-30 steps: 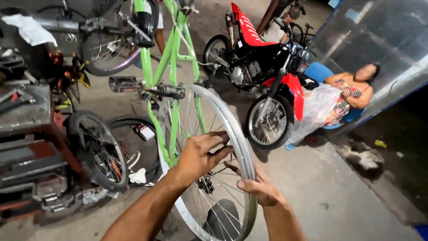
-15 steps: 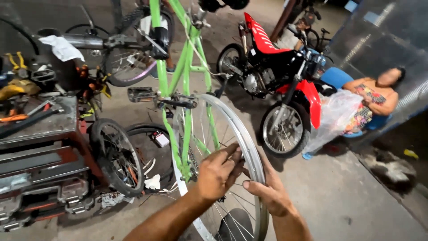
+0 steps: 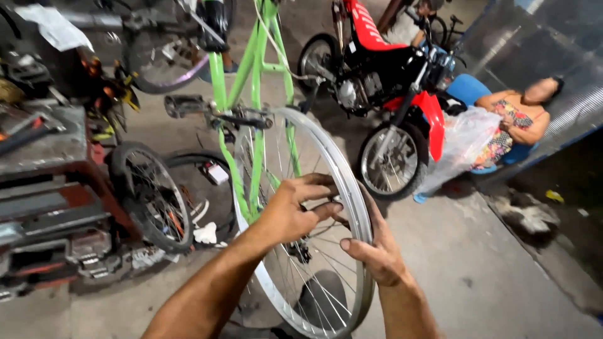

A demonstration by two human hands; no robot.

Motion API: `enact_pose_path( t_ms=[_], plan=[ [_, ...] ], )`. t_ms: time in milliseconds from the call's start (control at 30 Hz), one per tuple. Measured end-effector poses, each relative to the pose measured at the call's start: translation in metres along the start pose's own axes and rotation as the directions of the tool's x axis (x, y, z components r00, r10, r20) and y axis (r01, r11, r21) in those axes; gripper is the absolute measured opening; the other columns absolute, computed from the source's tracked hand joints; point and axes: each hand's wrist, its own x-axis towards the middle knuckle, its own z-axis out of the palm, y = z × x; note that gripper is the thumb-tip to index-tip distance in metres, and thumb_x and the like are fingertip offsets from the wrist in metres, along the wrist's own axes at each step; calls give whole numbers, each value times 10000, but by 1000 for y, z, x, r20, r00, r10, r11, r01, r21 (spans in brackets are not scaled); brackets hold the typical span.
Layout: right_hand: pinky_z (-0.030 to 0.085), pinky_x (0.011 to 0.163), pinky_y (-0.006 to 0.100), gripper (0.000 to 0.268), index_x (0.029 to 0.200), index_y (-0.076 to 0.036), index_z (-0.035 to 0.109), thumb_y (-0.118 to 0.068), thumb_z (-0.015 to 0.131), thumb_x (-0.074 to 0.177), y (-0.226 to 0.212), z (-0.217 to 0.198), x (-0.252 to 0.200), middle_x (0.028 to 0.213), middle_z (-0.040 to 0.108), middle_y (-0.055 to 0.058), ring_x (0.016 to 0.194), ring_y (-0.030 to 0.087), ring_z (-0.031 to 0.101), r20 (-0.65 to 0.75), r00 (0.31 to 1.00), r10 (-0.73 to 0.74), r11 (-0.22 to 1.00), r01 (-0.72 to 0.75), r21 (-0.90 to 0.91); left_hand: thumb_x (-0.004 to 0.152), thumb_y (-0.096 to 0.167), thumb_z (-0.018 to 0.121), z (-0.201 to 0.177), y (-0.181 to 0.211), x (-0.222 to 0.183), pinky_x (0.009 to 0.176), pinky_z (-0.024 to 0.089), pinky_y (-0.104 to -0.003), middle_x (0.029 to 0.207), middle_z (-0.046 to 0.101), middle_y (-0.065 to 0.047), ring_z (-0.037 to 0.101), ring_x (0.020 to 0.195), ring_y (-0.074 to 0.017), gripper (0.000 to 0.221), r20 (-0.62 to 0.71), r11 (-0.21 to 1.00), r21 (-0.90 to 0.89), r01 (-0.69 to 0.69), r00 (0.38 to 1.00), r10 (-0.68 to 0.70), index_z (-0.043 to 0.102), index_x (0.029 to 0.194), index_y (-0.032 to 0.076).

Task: Truing a bicycle wheel by spinning it and checking for alignment issues while it is mounted on the frame.

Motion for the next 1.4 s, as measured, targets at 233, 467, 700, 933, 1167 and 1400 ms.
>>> enact_pose_path(
  t_ms=[233,467,700,933,1167,1400],
  plan=[
    [521,1148,575,1012,1622,-22,242,-187,770,775,6,-1,-8,1582,442,198,1411,320,509,-52,998,35,999,-34,19,931,131,781,46,-71,16,939,675,-356,1162,774,-124,777,1062,-239,281,-327,718,-536,-445,893,309,688,1178,34],
    [502,966,494,1087,1588,-58,448,-233,859,596,-3,-1,0,1267,625,195,1139,271,578,-237,970,51,968,-106,-226,926,160,816,72,-72,21,770,653,-438,913,807,-194,802,913,-351,225,-566,812,-281,-511,771,290,796,1093,11],
    [508,982,478,918,1455,21,607,-165,908,609,5,5,-12,1253,716,269,1143,299,664,-351,933,-75,951,-40,-308,1059,275,642,71,-73,26,613,575,-356,621,716,-92,662,565,-197,280,-439,824,-313,-472,841,315,778,979,44],
    [539,1026,454,826,1424,79,616,-171,914,695,58,-37,-34,1258,746,266,1165,250,665,-348,935,-62,989,10,-148,1067,359,595,46,-45,10,560,488,-316,468,557,-61,501,537,-155,487,-157,904,-383,-190,978,139,650,684,62],
    [550,900,415,360,1228,65,722,-107,771,916,25,-77,52,1165,597,217,1025,306,602,334,922,-197,924,289,-251,1138,376,377,41,-48,18,698,509,-339,645,589,-58,520,691,-184,568,-16,866,-466,-179,981,195,660,779,39],
    [571,822,378,215,1060,-3,688,-146,785,931,5,-76,96,1062,530,130,895,270,561,657,729,-192,887,415,-202,1111,553,170,35,-58,17,722,480,-378,771,604,-120,565,757,-249,734,98,909,-381,-170,970,223,650,914,35]
  ],
)
